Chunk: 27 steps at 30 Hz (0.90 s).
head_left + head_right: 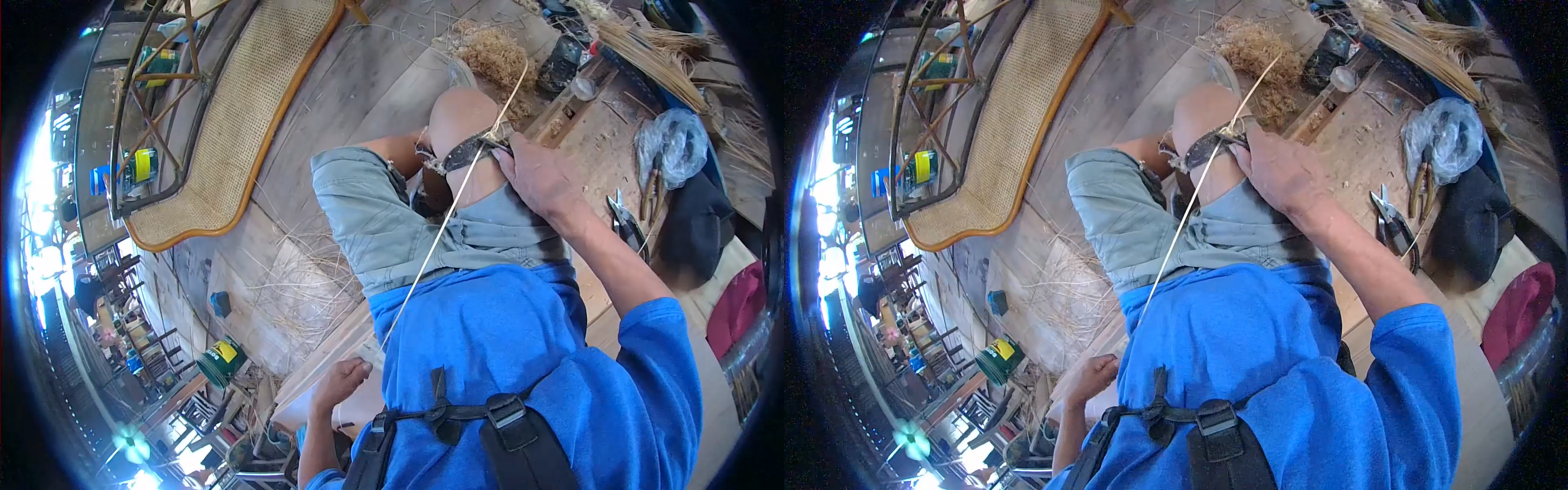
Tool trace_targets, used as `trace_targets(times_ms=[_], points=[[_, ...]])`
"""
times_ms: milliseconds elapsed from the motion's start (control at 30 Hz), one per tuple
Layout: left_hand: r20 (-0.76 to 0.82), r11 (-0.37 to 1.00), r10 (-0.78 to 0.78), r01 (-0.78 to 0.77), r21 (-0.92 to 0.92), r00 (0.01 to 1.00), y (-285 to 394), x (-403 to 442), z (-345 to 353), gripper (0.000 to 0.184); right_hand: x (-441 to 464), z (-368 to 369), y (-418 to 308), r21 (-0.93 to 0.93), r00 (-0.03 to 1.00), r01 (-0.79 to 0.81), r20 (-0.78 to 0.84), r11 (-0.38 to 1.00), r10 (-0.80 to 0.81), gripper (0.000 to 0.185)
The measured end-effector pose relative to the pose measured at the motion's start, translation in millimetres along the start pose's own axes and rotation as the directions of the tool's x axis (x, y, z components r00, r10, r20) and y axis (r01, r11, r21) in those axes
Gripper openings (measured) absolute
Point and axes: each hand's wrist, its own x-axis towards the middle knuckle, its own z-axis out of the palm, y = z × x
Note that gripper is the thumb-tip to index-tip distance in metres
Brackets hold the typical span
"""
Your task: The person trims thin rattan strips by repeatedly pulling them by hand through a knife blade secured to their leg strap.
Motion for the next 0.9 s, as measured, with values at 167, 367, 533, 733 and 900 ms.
trace_targets(times_ms=[167,367,533,733,900], points=[[-0.425,0.923,0.299,-0.146,0.356,0.854,116,70,-56,0.031,-6,1,2,0.018,1.000,0.019,-0.025,1.000,-0.019,0.033],[-0.541,0.790,0.603,-0.533,0.304,0.586,295,164,-30,0.037,-9,4,5,0.021,0.999,-0.013,-0.046,1.000,0.014,0.033],[-0.459,0.682,0.668,-0.728,0.064,0.585,264,174,-19,0.035,-6,10,11,0.024,0.999,-0.009,-0.048,1.000,0.010,0.034],[-0.182,0.892,0.212,-0.266,-0.366,0.960,82,47,-17,0.035,3,10,12,-0.009,0.999,-0.001,-0.054,1.000,0.001,0.034],[-0.022,0.895,-0.320,0.294,-0.336,0.947,-98,-4,5,0.041,4,5,5,-0.044,0.999,-0.038,-0.016,0.998,0.037,0.035]])
